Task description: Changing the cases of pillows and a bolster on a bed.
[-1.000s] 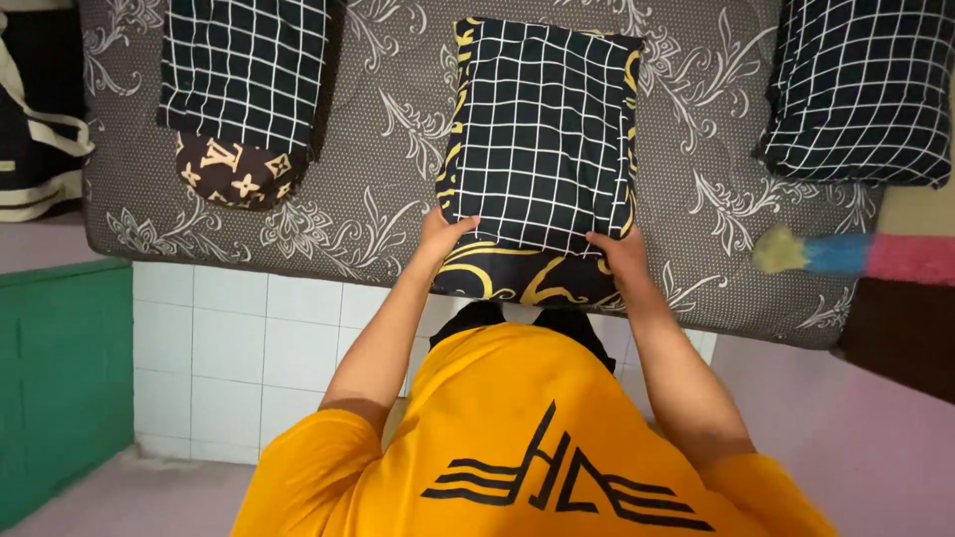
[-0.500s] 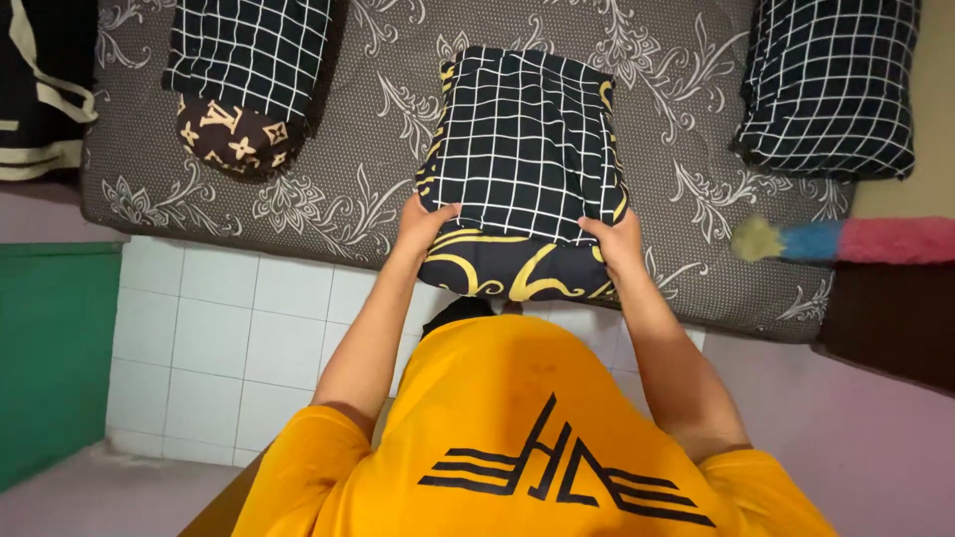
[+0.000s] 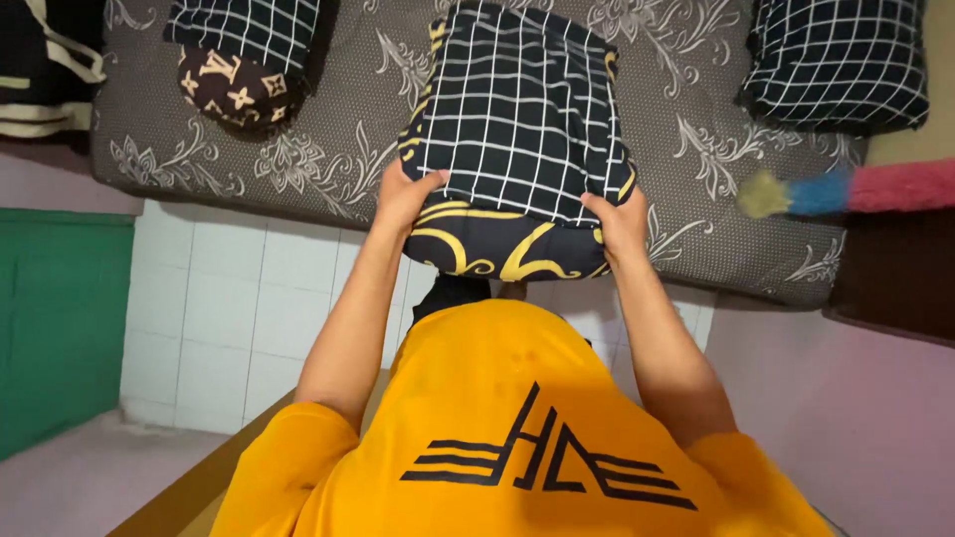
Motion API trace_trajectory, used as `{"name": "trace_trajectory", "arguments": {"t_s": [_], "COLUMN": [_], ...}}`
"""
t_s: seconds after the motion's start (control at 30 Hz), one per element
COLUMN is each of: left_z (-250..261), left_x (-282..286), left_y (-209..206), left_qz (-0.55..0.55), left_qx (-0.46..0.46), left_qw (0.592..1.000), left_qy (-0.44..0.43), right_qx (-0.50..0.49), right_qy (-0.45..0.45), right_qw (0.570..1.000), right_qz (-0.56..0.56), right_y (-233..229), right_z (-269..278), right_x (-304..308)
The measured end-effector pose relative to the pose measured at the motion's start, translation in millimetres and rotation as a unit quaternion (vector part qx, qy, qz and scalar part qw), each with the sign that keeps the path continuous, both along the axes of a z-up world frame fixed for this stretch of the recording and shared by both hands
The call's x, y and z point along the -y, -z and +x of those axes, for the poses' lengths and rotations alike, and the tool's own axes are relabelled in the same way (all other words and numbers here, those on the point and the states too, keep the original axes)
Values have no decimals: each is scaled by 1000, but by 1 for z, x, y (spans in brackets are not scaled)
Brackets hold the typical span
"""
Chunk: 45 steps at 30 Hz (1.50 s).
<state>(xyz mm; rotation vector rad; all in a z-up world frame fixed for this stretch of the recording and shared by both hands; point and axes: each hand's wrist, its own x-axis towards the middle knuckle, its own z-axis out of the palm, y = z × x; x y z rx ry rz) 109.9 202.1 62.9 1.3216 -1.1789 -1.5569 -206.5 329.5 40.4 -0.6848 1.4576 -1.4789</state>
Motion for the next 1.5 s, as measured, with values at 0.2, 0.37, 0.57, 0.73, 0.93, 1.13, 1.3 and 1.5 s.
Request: {"name": "trace_trajectory", "arguments": {"t_s": [0.2, 0.37, 0.57, 0.73, 0.93, 1.13, 1.3, 1.5], "left_z": [16, 40, 96, 135, 175, 224, 268, 267], "left_x": [17, 53, 132, 197, 257, 300, 299, 278], "left_y": [-19, -22, -25, -50, -78, 11, 153, 175], "left_qz": [-29, -22, -75, -128, -199, -250, -152, -113], "left_qx": [-21, -20, 18, 51, 90, 315, 450, 453], "left_qw": [999, 999, 997, 990, 973, 914, 872, 873], "left_qy": [3, 13, 8, 33, 77, 52, 119, 140], "right_qx": [30, 25, 11, -22, 13, -160, -7, -31], "right_qy": [17, 21, 38, 44, 78, -22, -103, -132], "right_qw": [999, 999, 998, 997, 993, 986, 958, 935], "right_qz": [-30, -43, -48, -63, -91, 44, 269, 327], "right_y": [-14, -28, -20, -25, -17, 122, 175, 133], "right_z": [18, 46, 101, 140, 185, 184, 204, 234], "right_x": [14, 47, 119, 178, 230, 271, 269, 262]}}
